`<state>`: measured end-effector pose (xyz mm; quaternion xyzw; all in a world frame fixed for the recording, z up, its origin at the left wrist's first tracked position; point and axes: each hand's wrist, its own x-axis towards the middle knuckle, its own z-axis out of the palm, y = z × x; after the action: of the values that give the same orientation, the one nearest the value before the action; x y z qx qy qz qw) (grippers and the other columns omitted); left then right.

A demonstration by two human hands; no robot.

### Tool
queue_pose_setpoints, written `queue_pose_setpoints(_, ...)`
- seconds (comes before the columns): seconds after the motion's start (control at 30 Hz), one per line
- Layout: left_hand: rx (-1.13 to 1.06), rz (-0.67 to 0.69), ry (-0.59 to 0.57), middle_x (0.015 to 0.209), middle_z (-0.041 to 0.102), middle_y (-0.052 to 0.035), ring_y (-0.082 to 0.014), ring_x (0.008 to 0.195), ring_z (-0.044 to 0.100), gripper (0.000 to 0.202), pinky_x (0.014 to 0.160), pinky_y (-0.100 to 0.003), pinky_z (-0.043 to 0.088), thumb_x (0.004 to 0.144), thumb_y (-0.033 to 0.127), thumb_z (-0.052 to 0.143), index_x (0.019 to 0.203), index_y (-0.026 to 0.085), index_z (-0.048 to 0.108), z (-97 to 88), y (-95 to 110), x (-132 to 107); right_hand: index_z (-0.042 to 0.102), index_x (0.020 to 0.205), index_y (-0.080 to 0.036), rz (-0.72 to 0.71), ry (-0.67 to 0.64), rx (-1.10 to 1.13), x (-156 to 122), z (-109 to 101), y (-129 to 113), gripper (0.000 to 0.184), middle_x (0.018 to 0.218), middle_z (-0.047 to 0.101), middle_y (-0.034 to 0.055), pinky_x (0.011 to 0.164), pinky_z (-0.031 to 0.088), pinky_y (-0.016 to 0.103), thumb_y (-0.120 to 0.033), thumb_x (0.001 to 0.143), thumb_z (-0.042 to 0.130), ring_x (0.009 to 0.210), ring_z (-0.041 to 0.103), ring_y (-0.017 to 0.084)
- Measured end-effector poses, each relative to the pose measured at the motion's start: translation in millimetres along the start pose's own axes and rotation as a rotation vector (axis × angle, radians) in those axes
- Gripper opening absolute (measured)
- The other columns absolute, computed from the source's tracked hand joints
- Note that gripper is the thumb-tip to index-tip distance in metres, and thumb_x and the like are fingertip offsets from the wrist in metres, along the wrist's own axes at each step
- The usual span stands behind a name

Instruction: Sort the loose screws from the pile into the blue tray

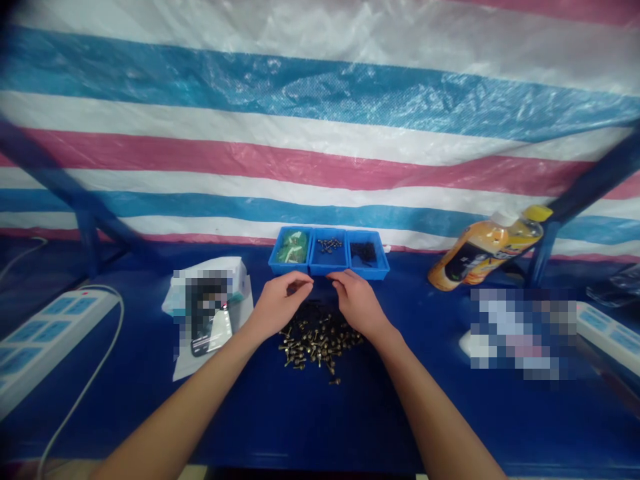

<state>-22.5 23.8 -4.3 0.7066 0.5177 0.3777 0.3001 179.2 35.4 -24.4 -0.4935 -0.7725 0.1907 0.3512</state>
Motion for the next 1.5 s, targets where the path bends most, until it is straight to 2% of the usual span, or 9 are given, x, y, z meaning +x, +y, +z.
queue_pose_setpoints(0.3,-0.057,0.074,-0.081,0.094,0.073,-0.0024,-0.0166,0.078,0.066,0.031,0.073,-0.03,0.053,0.086,0.037,0.064,0.114,0.024,0.066,2.0,6.0,-3.7,0.059,0.086,-0.02,0.271,0.017,0.603,-3.1,-4.2,-21.9,0.024,0.075,0.064,0.0002,0.068,0.048,0.03,-0.042,0.085,0.066,0.067,0.062,0.016)
queue_pose_setpoints(0.4,-0.087,0.12,-0.071,0.103,0.073,-0.0026,-0.0157,0.079,0.067,0.034,0.074,-0.029,0.053,0.085,0.032,0.066,0.118,0.025,0.065,2.9,9.7,-4.8,0.061,0.083,-0.019,0.258,0.0,0.627,-3.1,-2.8,-26.7,0.027,0.067,0.059,-0.0017,0.064,0.045,0.028,-0.045,0.086,0.066,0.063,0.056,0.014)
queue_pose_setpoints(0.63,-0.092,0.131,0.048,0.086,0.075,-0.0005,-0.0153,0.074,0.068,0.013,0.073,-0.027,0.054,0.089,0.027,0.061,0.09,0.022,0.073,2.3,11.7,-5.4,0.063,0.077,-0.018,0.289,-0.057,0.633,-3.5,1.7,-32.5,0.032,0.067,0.059,-0.001,0.065,0.043,0.027,-0.047,0.09,0.059,0.065,0.055,0.014)
queue_pose_setpoints(0.87,-0.111,0.073,0.063,0.089,0.074,-0.002,-0.0164,0.076,0.067,0.023,0.069,-0.027,0.051,0.09,0.038,0.06,0.102,0.022,0.071,2.4,12.2,-5.1,0.056,0.064,-0.018,0.376,0.026,0.681,-0.1,-2.4,-20.4,0.041,0.06,0.056,-0.0005,0.063,0.041,0.028,-0.051,0.088,0.06,0.059,0.052,0.013)
queue_pose_setpoints(1.03,-0.074,0.066,0.074,0.081,0.072,-0.0007,-0.0155,0.072,0.063,0.021,0.066,-0.027,0.048,0.091,0.037,0.057,0.093,0.021,0.071,0.3,10.0,-4.1,0.06,0.108,-0.021,0.462,0.324,0.657,3.0,-21.1,-3.5,0.044,0.075,0.066,0.0006,0.057,0.042,0.028,-0.05,0.077,0.072,0.056,0.056,0.014)
queue_pose_setpoints(1.1,-0.066,0.061,0.077,0.08,0.071,-0.0003,-0.0155,0.072,0.063,0.02,0.066,-0.027,0.047,0.091,0.036,0.057,0.092,0.021,0.071,-0.6,8.9,-3.8,0.061,0.11,-0.02,0.448,0.35,0.566,2.7,-29.5,2.8,0.043,0.075,0.065,0.0014,0.054,0.04,0.027,-0.049,0.079,0.07,0.055,0.054,0.013)
queue_pose_setpoints(1.27,-0.015,0.039,0.079,0.084,0.072,0.0002,-0.0164,0.076,0.064,0.018,0.068,-0.027,0.047,0.091,0.033,0.056,0.092,0.023,0.07,-2.4,4.9,-2.3,0.072,0.09,-0.019,0.297,0.055,0.301,-3.1,-48.5,8.1,0.024,0.074,0.066,0.0027,0.061,0.045,0.031,-0.041,0.082,0.066,0.064,0.058,0.017)
queue_pose_setpoints(1.37,0.05,0.045,0.053,0.086,0.072,0.0006,-0.017,0.078,0.065,0.018,0.07,-0.028,0.047,0.091,0.031,0.054,0.093,0.025,0.07,-1.7,0.3,-0.7,0.076,0.09,-0.023,0.184,-0.185,0.202,-7.5,-50.9,7.7,0.018,0.088,0.073,0.004,0.074,0.048,0.036,-0.035,0.083,0.065,0.079,0.064,0.022)
queue_pose_setpoints(1.5,0.172,0.043,-0.007,0.091,0.072,-0.0008,-0.0192,0.082,0.066,0.017,0.075,-0.03,0.049,0.089,0.029,0.056,0.096,0.026,0.071,-0.2,-8.3,0.5,0.077,0.094,-0.026,0.132,-0.309,0.064,-10.3,-40.4,5.2,0.018,0.092,0.072,0.0038,0.074,0.048,0.036,-0.033,0.084,0.064,0.08,0.064,0.022)
